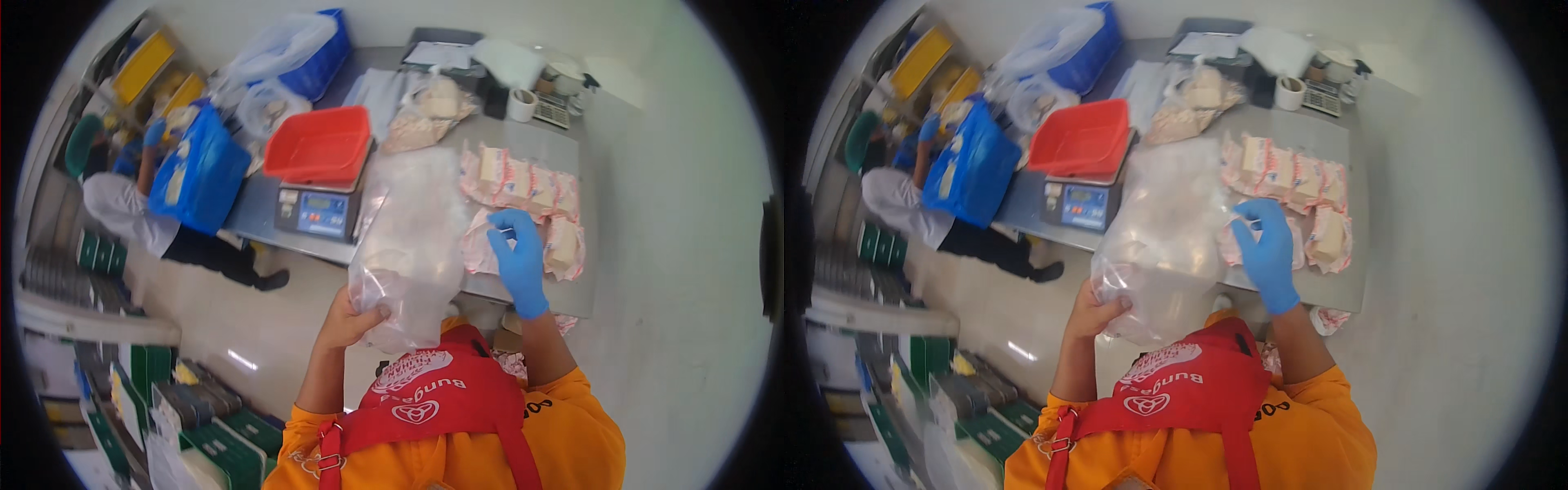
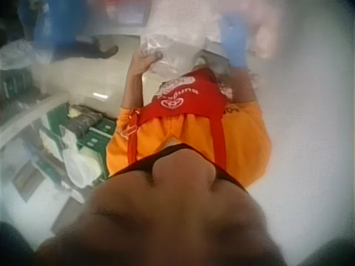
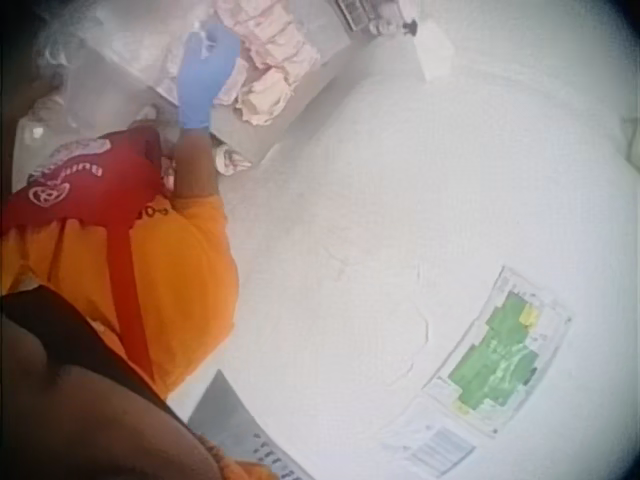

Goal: The person wraps small blocks of food in paper, places them into plastic bags, and weighs them on a digital scale. They handle the items one by one, arranging the wrapped blocks on a stainless steel table and transferring them into bags for weighing.

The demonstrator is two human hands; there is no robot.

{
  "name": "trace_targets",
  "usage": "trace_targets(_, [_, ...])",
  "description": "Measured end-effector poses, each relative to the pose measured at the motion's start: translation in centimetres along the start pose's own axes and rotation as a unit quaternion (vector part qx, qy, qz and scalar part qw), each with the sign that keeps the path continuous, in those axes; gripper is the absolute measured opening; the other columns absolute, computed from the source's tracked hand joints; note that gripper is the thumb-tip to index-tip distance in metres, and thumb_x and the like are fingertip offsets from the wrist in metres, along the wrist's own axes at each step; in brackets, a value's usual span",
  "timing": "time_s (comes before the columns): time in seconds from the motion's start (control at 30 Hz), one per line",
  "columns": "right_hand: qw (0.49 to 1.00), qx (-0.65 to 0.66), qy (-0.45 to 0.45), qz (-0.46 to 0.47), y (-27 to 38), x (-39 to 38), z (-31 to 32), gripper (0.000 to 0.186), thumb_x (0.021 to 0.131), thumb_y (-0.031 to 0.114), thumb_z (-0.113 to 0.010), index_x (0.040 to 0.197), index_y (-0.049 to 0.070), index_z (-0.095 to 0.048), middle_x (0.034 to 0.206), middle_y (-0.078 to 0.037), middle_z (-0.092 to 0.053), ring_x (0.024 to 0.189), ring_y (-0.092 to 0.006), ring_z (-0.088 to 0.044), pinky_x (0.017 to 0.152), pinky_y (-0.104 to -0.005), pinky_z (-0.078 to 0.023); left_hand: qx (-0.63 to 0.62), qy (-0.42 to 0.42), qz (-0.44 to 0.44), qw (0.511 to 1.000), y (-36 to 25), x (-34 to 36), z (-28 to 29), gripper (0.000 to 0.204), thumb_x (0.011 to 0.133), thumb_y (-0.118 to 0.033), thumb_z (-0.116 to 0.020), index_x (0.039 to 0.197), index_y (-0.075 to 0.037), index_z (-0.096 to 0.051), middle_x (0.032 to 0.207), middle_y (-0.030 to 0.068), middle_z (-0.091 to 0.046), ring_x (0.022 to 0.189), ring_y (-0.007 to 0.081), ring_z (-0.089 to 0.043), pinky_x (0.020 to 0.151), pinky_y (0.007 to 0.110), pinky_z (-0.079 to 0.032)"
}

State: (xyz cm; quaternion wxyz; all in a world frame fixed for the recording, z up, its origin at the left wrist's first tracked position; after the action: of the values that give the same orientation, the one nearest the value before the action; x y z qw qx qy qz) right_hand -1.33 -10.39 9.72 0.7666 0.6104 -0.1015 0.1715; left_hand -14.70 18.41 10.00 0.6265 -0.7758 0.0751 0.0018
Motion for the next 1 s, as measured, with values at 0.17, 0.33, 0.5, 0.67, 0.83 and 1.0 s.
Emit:
trace_targets(0.17, [0.861, 0.320, 0.240, -0.315, -6.3, -3.5, -8.9, 0.056, 0.091, 0.013, -0.067, 0.142, 0.002, -0.048, 0.130, -0.009, -0.060, 0.112, -0.0160, -0.058, 0.095, -0.0313, -0.049, -0.045, -0.071, 0.004, 0.996, 0.9, -10.4, 5.5, 0.051, 0.081, -0.002, -0.069, 0.130, 0.000, -0.055, 0.110, 0.0042, -0.065, 0.098, 0.0123, -0.062, 0.088, 0.031, -0.051])
trace_targets(0.33, [0.823, 0.246, 0.410, -0.306, -3.0, -3.7, -15.4, 0.022, 0.091, 0.012, -0.066, 0.108, -0.002, -0.068, 0.097, -0.008, -0.070, 0.085, -0.0130, -0.065, 0.078, -0.0264, -0.053, 0.136, -0.273, 0.042, 0.952, 5.1, -17.7, 10.2, 0.056, 0.081, -0.009, -0.074, 0.132, 0.001, -0.052, 0.112, 0.0073, -0.065, 0.100, 0.0154, -0.063, 0.089, 0.031, -0.051])
trace_targets(0.5, [0.889, 0.201, 0.372, -0.178, -0.9, -2.7, -18.5, 0.010, 0.087, 0.010, -0.069, 0.088, 0.000, -0.066, 0.076, -0.004, -0.066, 0.067, -0.0112, -0.060, 0.062, -0.0249, -0.049, 0.206, -0.435, 0.045, 0.875, 7.1, -19.5, 10.3, 0.047, 0.087, -0.013, -0.070, 0.129, 0.001, -0.054, 0.115, 0.0102, -0.064, 0.103, 0.0179, -0.062, 0.091, 0.032, -0.051])
trace_targets(0.67, [0.878, 0.162, 0.449, -0.022, 4.7, -8.8, -22.4, 0.019, 0.080, 0.015, -0.074, 0.074, 0.002, -0.061, 0.066, -0.006, -0.059, 0.062, -0.0109, -0.052, 0.061, -0.0319, -0.046, -0.015, -0.353, 0.005, 0.935, 9.0, -14.2, 4.3, 0.030, 0.098, -0.016, -0.057, 0.125, -0.004, -0.057, 0.113, 0.0078, -0.066, 0.100, 0.0200, -0.064, 0.091, 0.034, -0.050])
trace_targets(0.83, [0.854, 0.104, 0.510, 0.010, 4.6, -9.9, -21.0, 0.016, 0.080, 0.013, -0.072, 0.074, 0.003, -0.061, 0.064, -0.009, -0.055, 0.061, -0.0140, -0.052, 0.060, -0.0342, -0.045, -0.377, -0.351, 0.016, 0.857, 7.5, -11.1, 2.2, 0.023, 0.101, -0.018, -0.053, 0.119, -0.005, -0.059, 0.097, 0.0040, -0.065, 0.085, 0.0145, -0.062, 0.078, 0.027, -0.051])
trace_targets(1.0, [0.916, 0.287, 0.165, -0.228, -1.9, -2.7, -16.9, 0.008, 0.085, 0.008, -0.063, 0.079, 0.004, -0.065, 0.069, -0.006, -0.062, 0.064, -0.0154, -0.058, 0.064, -0.0308, -0.050, -0.337, -0.045, -0.094, 0.936, 2.3, -11.0, 2.6, 0.032, 0.088, -0.013, -0.066, 0.117, -0.006, -0.055, 0.076, -0.0001, -0.051, 0.068, 0.0116, -0.051, 0.061, 0.027, -0.044])
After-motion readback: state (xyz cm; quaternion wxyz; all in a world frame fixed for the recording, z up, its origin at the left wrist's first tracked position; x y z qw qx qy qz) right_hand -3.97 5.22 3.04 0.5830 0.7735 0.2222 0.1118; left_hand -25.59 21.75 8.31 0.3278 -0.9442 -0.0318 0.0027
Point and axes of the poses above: each hand's wrist, its own x-axis towards the middle knuckle, its own z-axis out of the back of the hand, y = z × x, the point moved 1 cm from there along x, towards the middle knuckle
